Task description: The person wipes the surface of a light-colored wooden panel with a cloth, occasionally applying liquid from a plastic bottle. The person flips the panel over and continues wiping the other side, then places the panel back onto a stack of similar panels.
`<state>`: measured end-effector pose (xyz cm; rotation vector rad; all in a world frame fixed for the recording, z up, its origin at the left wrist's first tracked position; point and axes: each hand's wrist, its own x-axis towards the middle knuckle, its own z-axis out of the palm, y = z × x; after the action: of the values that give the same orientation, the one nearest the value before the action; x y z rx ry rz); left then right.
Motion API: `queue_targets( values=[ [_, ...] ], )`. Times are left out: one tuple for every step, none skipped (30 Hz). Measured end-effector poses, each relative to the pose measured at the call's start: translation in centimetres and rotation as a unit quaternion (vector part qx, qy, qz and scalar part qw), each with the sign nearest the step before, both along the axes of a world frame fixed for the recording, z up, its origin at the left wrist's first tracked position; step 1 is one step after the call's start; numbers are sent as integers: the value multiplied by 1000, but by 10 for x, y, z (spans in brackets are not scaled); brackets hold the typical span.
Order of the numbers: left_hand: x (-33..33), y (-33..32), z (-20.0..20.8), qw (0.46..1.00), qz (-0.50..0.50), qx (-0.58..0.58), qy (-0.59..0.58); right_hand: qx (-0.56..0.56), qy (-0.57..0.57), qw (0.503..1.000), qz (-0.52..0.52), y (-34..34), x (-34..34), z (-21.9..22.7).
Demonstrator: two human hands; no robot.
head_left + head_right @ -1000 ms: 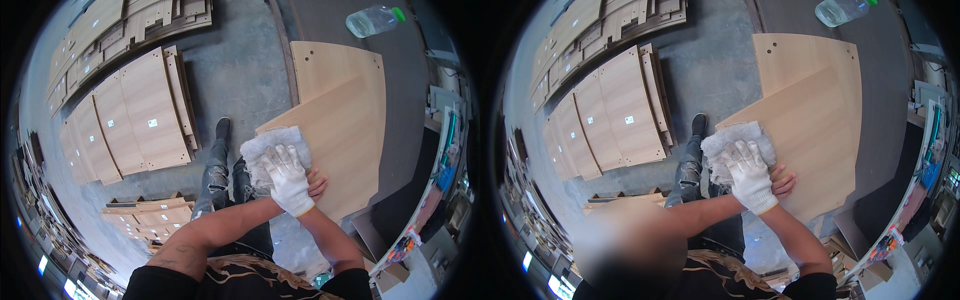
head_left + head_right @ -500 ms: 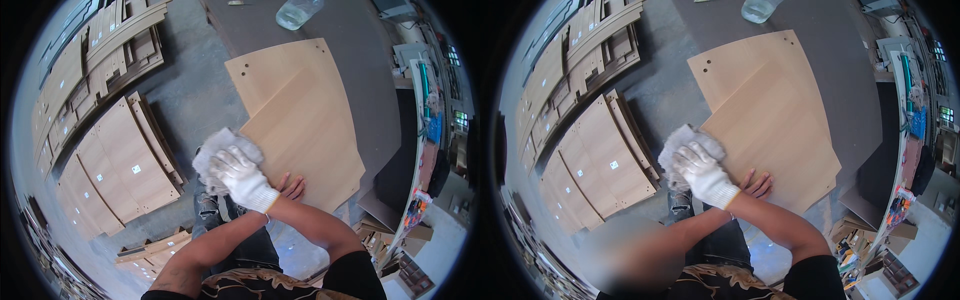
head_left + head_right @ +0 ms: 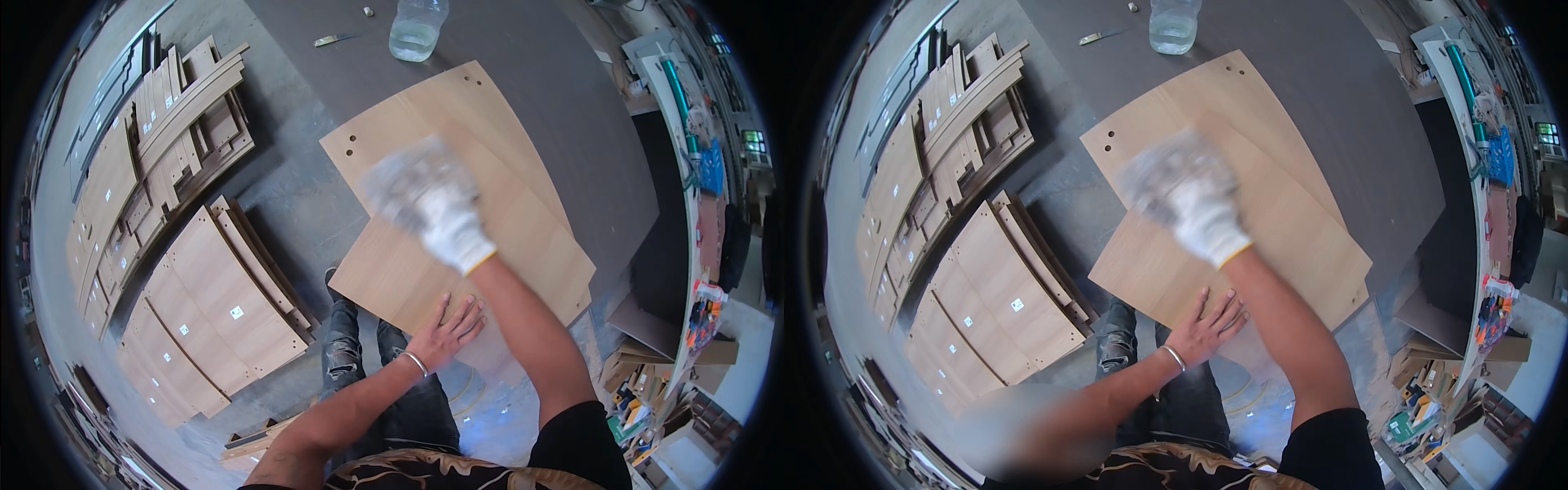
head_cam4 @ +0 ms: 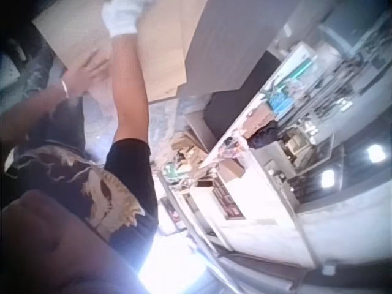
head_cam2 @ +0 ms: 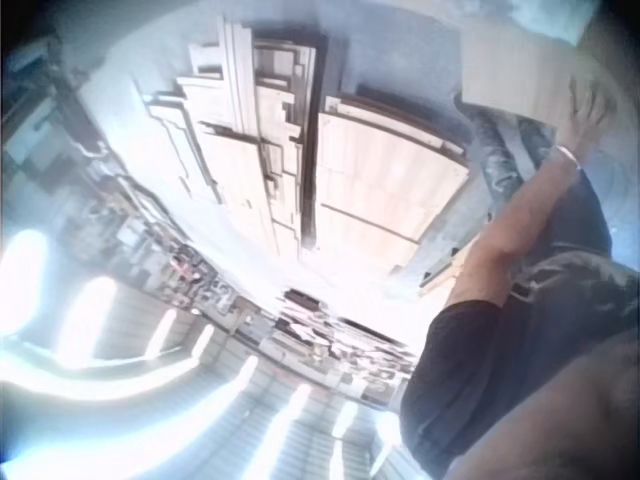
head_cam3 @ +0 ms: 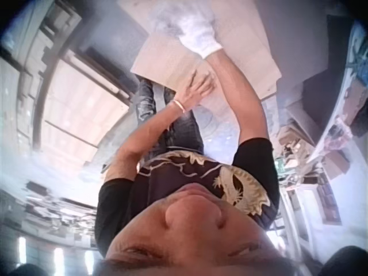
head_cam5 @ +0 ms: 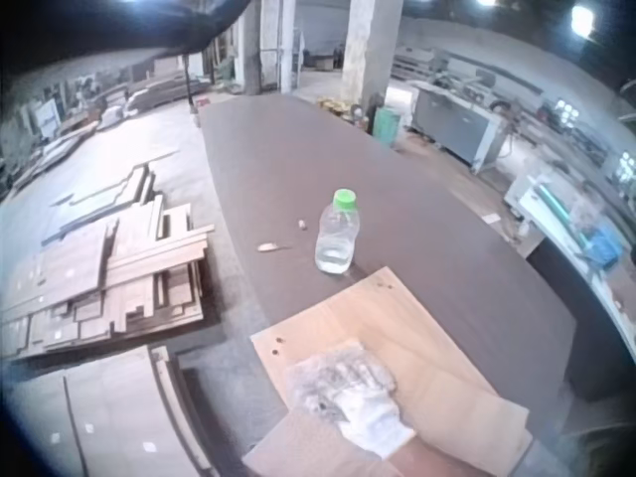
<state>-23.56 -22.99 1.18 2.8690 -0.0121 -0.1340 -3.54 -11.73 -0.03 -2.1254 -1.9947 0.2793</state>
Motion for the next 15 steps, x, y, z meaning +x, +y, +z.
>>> queue_targets(
  values=[
    [-6, 4, 1, 1000, 9, -1, 9, -58, 109, 987, -103, 9, 36, 11],
    [1, 3, 4, 1000, 9, -8, -1, 13, 16, 977, -210, -2, 73, 11],
    [-1, 4, 6, 1000, 15, -14, 4, 18, 45, 972, -230, -27, 86, 15],
    [-1, 10, 16, 999, -3, -20, 43, 20, 73, 965, -250, -65, 95, 19],
    [8, 8, 20, 1000, -3, -20, 17, 76, 42, 954, -287, -128, 112, -4],
    [-3, 7, 12, 1000, 12, -13, 23, 9, -34, 961, -274, -172, 95, -1],
    [-3, 3, 7, 1000, 21, -9, 14, 32, 59, 943, -327, -233, 86, -6],
    [-13, 5, 0, 999, 24, 8, 23, 16, 155, 915, -372, -270, 56, 8],
    [-11, 1, -1, 1000, 24, 2, 20, -23, 111, 899, -424, -328, 41, 13],
    [-5, -1, -3, 1000, 23, -1, 12, 91, 262, 809, -518, -377, 19, 10],
    [-10, 1, -5, 1000, 22, 1, 18, -29, 294, 758, -581, -417, -9, 17],
    [-9, -2, -2, 1000, 20, 0, 20, -181, 179, 722, -644, -467, -32, 16],
    [13, -9, 4, 1000, 15, -16, -14, 39, 303, 683, -663, -559, -48, 8],
    [5, -4, 3, 1000, 15, -2, 3, -1, 358, 615, -702, -573, -95, 3],
    [14, -9, 7, 999, 19, -23, -23, 45, 378, 560, -736, -624, -117, 2]
  ],
)
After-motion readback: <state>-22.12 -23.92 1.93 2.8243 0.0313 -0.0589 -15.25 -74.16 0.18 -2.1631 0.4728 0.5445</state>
